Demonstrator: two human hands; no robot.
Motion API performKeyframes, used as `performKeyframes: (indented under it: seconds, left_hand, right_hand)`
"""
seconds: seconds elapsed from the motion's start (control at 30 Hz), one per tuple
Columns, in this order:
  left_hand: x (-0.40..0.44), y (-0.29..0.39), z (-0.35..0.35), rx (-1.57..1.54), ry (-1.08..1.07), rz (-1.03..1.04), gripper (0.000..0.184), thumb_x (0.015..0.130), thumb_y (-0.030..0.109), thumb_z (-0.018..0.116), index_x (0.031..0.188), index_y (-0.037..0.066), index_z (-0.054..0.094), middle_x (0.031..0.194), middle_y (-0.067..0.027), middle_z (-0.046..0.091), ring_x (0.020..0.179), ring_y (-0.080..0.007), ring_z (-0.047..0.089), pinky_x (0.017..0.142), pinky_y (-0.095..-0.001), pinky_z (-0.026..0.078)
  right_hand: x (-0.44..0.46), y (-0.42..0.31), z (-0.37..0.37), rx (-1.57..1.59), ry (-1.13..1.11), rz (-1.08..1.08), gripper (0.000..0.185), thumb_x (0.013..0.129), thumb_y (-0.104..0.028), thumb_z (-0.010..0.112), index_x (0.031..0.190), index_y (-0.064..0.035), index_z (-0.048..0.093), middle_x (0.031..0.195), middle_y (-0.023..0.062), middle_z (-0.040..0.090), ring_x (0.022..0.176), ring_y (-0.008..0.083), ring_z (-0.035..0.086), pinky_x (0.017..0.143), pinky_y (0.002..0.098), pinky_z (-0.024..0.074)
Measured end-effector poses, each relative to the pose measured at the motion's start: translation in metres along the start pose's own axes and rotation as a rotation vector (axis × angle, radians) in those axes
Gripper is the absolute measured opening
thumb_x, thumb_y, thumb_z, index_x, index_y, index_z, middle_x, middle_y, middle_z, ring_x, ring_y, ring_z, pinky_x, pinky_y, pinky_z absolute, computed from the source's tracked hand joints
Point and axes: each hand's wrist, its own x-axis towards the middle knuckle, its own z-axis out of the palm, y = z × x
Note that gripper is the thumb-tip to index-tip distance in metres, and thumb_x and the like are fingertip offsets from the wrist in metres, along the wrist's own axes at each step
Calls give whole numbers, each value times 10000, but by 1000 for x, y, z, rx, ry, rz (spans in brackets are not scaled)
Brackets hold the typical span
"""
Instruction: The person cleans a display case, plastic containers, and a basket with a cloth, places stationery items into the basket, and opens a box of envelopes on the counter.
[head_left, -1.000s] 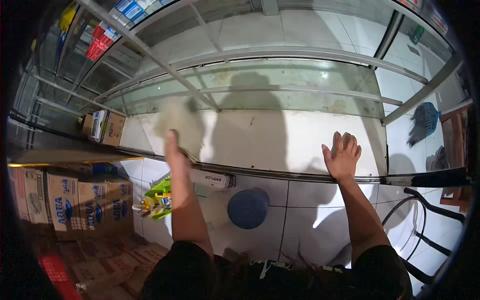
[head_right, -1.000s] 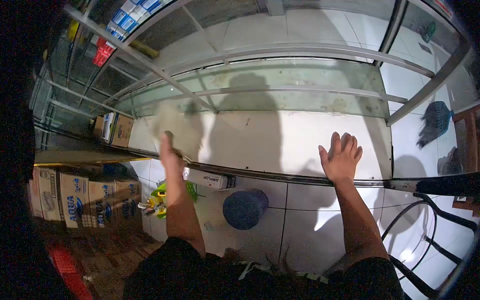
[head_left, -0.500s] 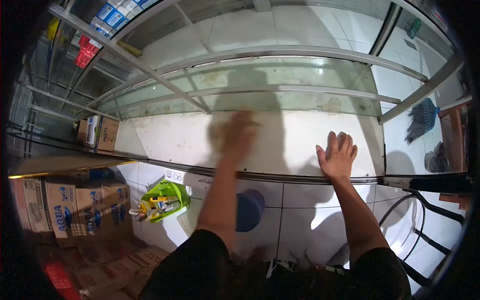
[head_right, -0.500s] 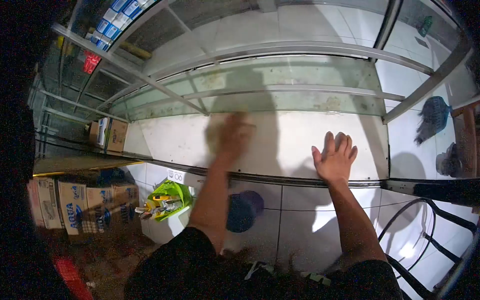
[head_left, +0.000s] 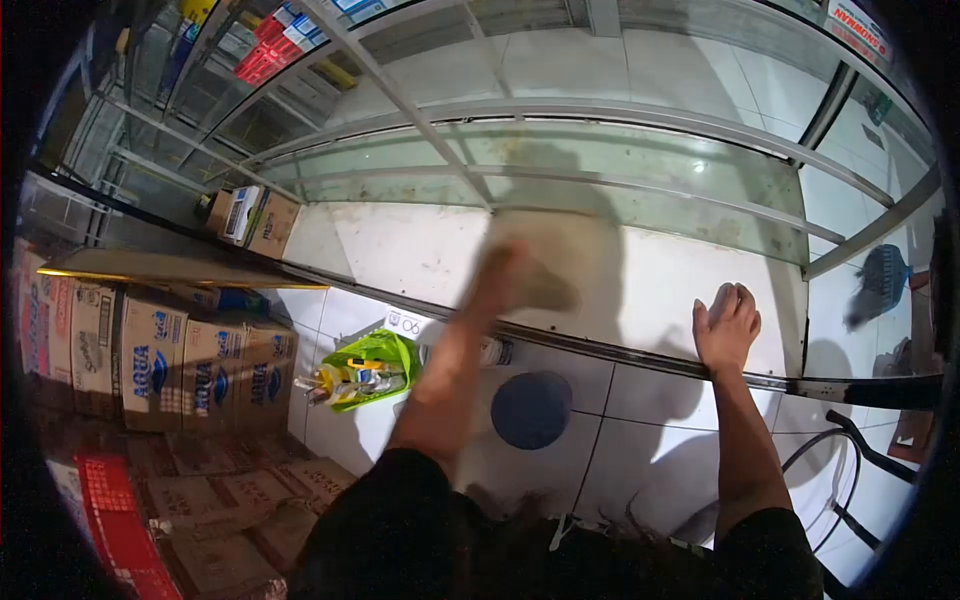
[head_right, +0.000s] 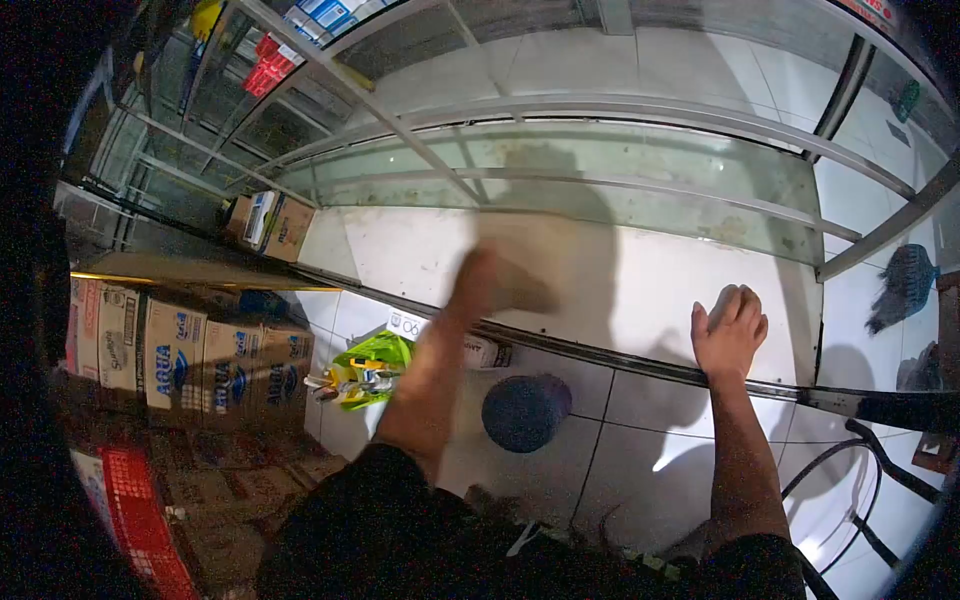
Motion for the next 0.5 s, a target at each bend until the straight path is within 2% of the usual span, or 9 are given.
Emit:
performKeyframes:
  seconds: [0.03,0.07,0.1,0.17,0.2,0.3,0.37,0.43,0.5]
  left_hand:
    - [-14,27,-17,52,630,-342,409,852,411,441,922,42,602,724,-44,578,684,-175,547,598,-329,435]
    - [-40,55,-44,460,512,-77,432,859,423,407,924,44,605,754,-45,590,668,-171,545,582,-332,433]
    - [-50,68,-66,672,671,-120,526,850,453,407,1132,21,509,1028,-134,571,901,-223,553,722,-301,440]
    - [-50,43,-136,864,659,285,658,849,463,400,1312,9,287,1325,-220,317,1213,-302,344,951,-361,316]
    - [-46,12,-154,862,663,283,658,849,463,400,1312,9,287,1325,-220,317,1213,-302,344,951,-361,316]
    - [-37,-57,-186,1614,593,-453,610,855,416,402,1353,110,229,1355,-237,249,1228,-392,282,989,-475,244]
    - [-53,-43,-117,1575,339,-328,574,861,401,390,1365,192,211,1399,-239,106,1280,-433,103,1005,-551,145]
    - [-46,-64,-105,1542,239,-262,560,854,403,393,1361,239,217,1413,-211,58,1302,-397,32,1017,-551,93]
    - [-49,-54,-56,1585,156,-162,544,840,356,442,1341,220,278,1386,-209,172,1289,-395,112,1028,-505,136]
  right_hand:
    - [0,-1,-2,-9,-5,8,624,781,-444,472,1235,-34,350,1273,136,334,1234,268,253,1003,468,177]
    - [1,-2,-4,-20,-8,16,625,782,-444,475,1237,-36,346,1272,136,334,1231,268,259,1003,466,179]
    - [1,-2,-5,-32,-12,25,626,782,-443,478,1239,-37,342,1270,135,334,1228,269,264,1003,463,182]
    - [0,-3,-4,-37,-14,24,625,783,-444,477,1239,-38,343,1270,135,334,1229,266,263,1004,461,182]
    - [0,-3,-3,-39,-15,26,624,785,-445,476,1239,-38,343,1271,134,335,1230,264,262,1005,458,182]
    - [0,-3,-3,-45,-4,22,620,788,-446,475,1237,-39,347,1270,133,336,1231,262,262,1007,456,181]
    - [0,-3,-3,-41,5,18,614,790,-446,474,1233,-38,353,1269,132,337,1230,263,264,1008,455,181]
    - [3,-4,-4,-49,7,20,612,787,-439,480,1233,-38,361,1273,131,340,1225,267,271,1005,447,185]
    - [0,-6,-4,-53,0,37,607,782,-426,491,1234,-37,378,1280,130,346,1215,275,285,1000,431,193]
